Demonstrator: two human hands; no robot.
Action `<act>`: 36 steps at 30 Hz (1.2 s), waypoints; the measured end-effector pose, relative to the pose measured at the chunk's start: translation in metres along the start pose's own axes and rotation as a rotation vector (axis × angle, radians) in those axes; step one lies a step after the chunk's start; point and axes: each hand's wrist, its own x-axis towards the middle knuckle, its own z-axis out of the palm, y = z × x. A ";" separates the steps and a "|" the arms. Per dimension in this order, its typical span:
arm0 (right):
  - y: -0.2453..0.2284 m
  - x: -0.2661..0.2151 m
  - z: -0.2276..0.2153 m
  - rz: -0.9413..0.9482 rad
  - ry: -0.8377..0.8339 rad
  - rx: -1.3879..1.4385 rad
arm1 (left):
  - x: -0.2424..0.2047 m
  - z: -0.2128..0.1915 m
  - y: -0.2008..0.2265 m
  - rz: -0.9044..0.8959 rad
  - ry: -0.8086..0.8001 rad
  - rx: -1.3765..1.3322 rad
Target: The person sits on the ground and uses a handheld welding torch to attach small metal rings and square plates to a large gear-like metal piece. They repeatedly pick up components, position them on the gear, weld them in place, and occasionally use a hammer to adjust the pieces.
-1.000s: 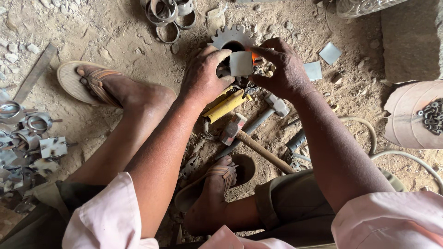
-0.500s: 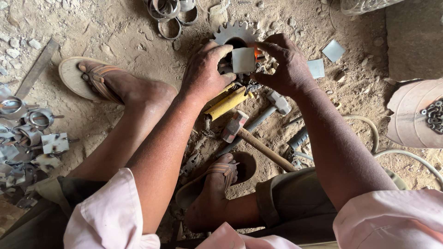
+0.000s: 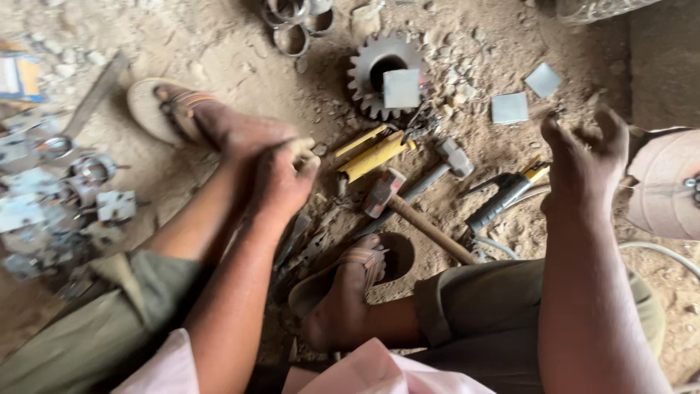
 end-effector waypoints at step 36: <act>0.159 0.033 0.021 0.469 0.231 0.272 | -0.115 0.012 -0.032 -0.658 -0.286 0.414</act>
